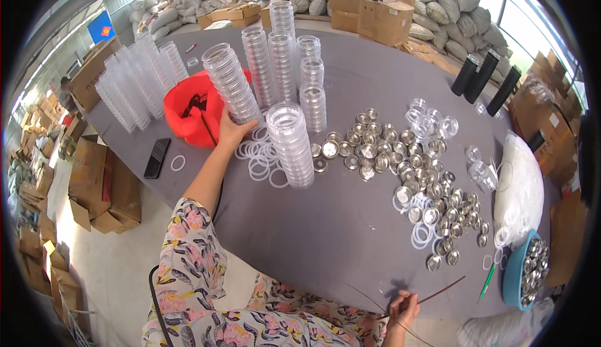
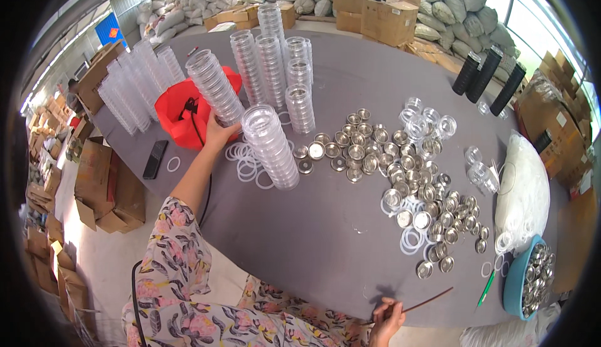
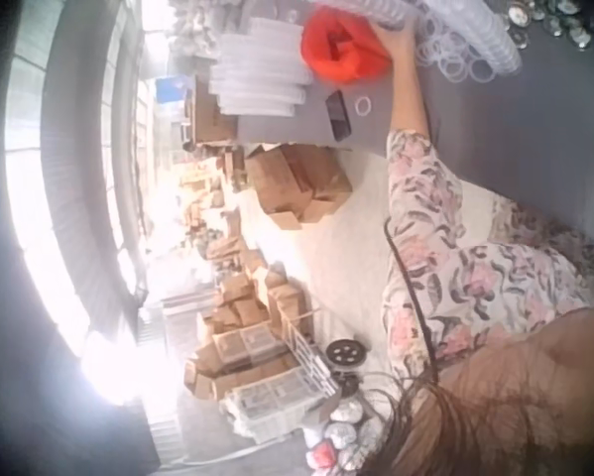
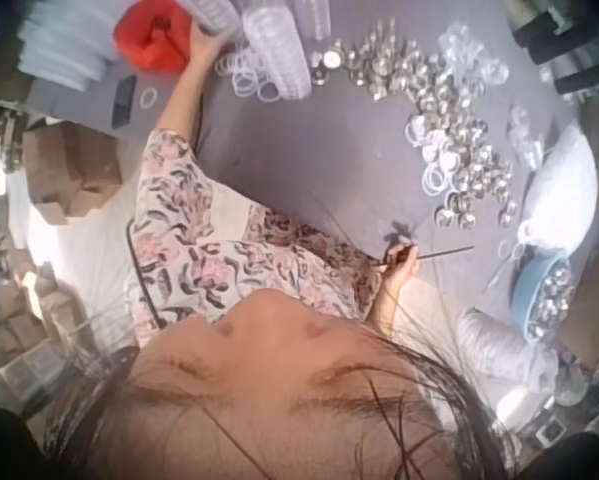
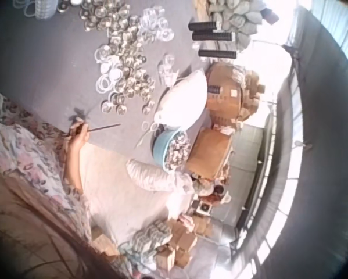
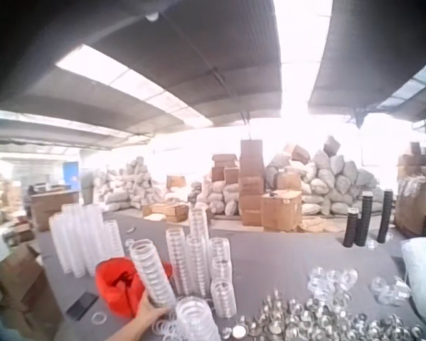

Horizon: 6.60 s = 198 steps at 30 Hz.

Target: The person assembles small clear plastic containers by placing metal mesh inserts into the bases and securing them with lids. They use a thin wooden stick to press the mesh inserts firmly into place. The person handles the components one by one, stacking the finished units on the table.

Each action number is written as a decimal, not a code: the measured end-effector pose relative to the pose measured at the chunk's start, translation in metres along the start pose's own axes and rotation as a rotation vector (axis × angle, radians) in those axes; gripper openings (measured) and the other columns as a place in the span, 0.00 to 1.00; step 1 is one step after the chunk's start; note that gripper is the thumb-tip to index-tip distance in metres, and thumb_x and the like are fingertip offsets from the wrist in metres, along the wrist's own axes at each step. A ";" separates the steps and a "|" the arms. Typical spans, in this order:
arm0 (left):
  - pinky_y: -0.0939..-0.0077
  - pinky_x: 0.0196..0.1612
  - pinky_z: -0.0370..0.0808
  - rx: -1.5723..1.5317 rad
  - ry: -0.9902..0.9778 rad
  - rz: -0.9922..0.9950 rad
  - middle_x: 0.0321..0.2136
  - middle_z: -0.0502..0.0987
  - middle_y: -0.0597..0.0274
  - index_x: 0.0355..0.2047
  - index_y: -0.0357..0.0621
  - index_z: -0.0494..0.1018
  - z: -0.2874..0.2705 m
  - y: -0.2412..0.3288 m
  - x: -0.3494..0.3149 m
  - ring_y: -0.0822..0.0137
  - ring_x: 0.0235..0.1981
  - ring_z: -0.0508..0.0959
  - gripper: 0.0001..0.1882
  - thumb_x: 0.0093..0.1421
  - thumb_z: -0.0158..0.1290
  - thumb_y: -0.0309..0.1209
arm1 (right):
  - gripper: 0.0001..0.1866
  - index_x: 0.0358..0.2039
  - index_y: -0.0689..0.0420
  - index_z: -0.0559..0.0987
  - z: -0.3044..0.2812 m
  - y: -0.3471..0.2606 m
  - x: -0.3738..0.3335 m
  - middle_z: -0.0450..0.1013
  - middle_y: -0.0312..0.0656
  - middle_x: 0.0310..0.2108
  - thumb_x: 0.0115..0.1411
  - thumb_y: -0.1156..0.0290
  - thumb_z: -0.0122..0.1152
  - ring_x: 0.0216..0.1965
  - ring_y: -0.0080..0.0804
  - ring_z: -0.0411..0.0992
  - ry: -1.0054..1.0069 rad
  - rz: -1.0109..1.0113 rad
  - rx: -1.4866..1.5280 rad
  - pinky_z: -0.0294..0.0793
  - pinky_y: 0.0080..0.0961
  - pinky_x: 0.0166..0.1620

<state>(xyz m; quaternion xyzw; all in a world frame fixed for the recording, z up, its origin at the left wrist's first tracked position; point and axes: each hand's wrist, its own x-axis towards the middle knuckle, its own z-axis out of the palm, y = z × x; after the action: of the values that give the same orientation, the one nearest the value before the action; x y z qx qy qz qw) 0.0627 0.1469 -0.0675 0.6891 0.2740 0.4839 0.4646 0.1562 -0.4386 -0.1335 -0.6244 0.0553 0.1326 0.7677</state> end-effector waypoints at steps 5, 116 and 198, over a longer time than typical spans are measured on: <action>0.68 0.52 0.68 0.009 0.082 0.008 0.48 0.68 0.53 0.54 0.36 0.55 0.008 -0.042 0.036 0.60 0.49 0.71 0.44 0.37 0.68 0.25 | 0.19 0.32 0.62 0.75 -0.010 -0.009 0.001 0.69 0.36 0.21 0.60 0.56 0.54 0.18 0.19 0.63 -0.074 0.141 0.088 0.62 0.12 0.18; 0.68 0.50 0.69 0.088 -0.075 -0.005 0.48 0.69 0.52 0.55 0.36 0.55 0.106 0.015 -0.131 0.61 0.48 0.71 0.46 0.38 0.68 0.30 | 0.21 0.48 0.64 0.69 0.018 -0.034 0.026 0.67 0.53 0.47 0.53 0.74 0.53 0.49 0.51 0.63 -0.137 -0.846 -1.012 0.59 0.40 0.54; 0.64 0.45 0.68 -0.041 -0.170 0.136 0.31 0.76 0.61 0.33 0.39 0.75 0.113 0.183 -0.174 0.62 0.34 0.74 0.07 0.51 0.54 0.20 | 0.46 0.53 0.56 0.64 0.168 -0.093 0.024 0.68 0.45 0.46 0.33 0.59 0.76 0.48 0.43 0.68 -0.533 -0.757 -0.349 0.68 0.34 0.49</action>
<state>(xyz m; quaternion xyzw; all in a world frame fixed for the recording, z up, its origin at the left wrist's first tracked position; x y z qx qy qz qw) 0.0871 -0.1153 0.0152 0.7351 0.1761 0.4596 0.4663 0.1910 -0.2893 -0.0162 -0.6644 -0.3967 0.0071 0.6334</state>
